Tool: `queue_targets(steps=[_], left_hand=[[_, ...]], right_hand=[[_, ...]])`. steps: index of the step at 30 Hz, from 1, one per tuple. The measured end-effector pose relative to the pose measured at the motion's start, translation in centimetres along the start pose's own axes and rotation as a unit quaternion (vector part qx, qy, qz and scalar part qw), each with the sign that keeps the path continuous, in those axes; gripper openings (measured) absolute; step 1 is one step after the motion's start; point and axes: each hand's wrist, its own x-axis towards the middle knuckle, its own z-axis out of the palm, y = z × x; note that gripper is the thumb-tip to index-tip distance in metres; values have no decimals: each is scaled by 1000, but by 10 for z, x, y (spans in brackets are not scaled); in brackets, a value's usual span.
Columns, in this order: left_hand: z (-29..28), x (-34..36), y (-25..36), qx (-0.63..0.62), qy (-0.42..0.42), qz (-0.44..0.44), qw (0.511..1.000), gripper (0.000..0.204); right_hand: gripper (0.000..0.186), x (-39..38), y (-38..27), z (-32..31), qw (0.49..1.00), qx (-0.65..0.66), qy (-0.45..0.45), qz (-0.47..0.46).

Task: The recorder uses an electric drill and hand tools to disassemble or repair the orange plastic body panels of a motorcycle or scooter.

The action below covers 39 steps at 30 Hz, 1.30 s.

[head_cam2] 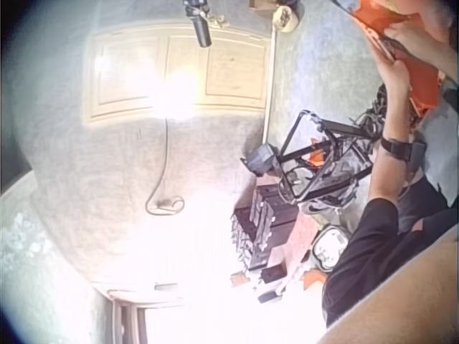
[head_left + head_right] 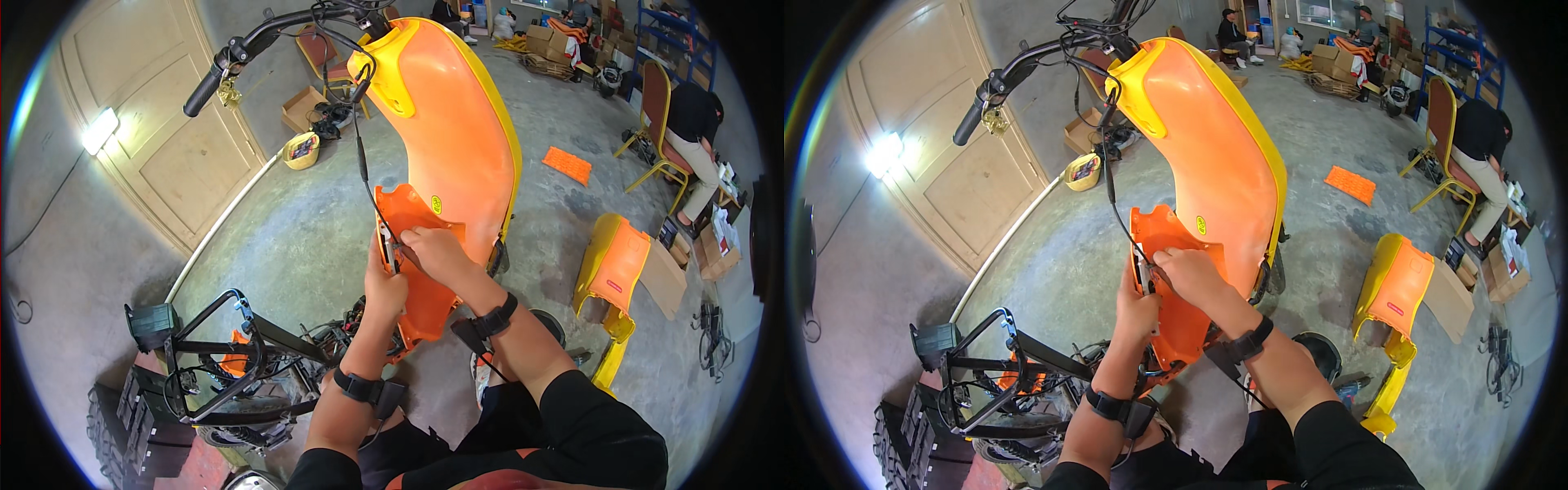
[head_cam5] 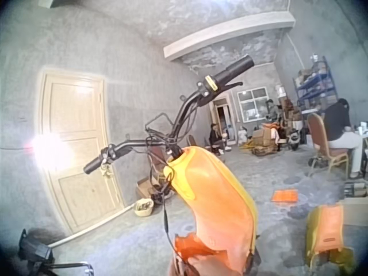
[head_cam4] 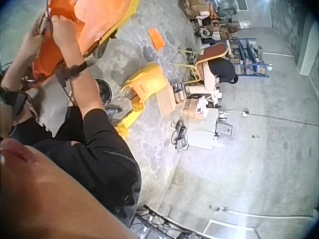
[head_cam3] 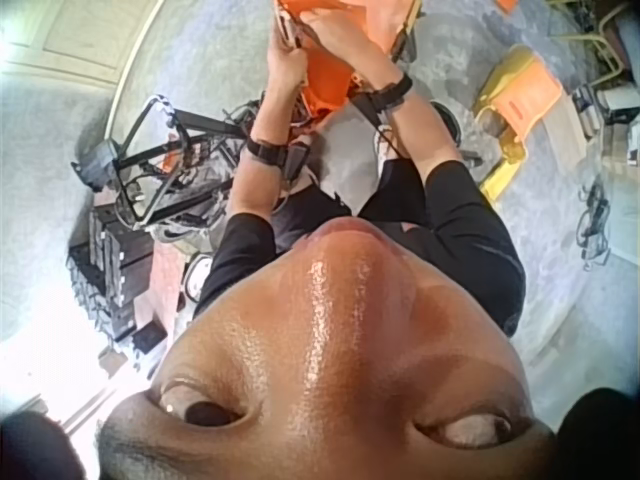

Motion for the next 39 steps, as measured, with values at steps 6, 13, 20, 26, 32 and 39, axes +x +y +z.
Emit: queue_targets(steps=[6, 13, 20, 26, 32, 39], left_hand=[[-1, -1, -2, -21, -1, -42, 999, 87], [2, 11, -25, -41, 11, -8, 999, 88], [-6, 11, -18, -15, -8, -1, 1000, 86], [-6, 9, -16, 50, -5, 13, 999, 86], [-2, 11, -24, -40, 7, 12, 999, 86], [-5, 11, -26, -55, -5, -26, 998, 84]], right_hand=[[11, -2, -3, 9, 999, 8, -2, 40], [13, 0, -7, 21, 993, -1, -5, 117], [9, -1, 5, 5, 999, 35, 16, -3], [12, -1, 3, 5, 1000, -23, -6, 2], [8, -2, -13, 19, 994, -71, -19, 81], [9, -4, -6, 12, 998, -4, -7, 57]])
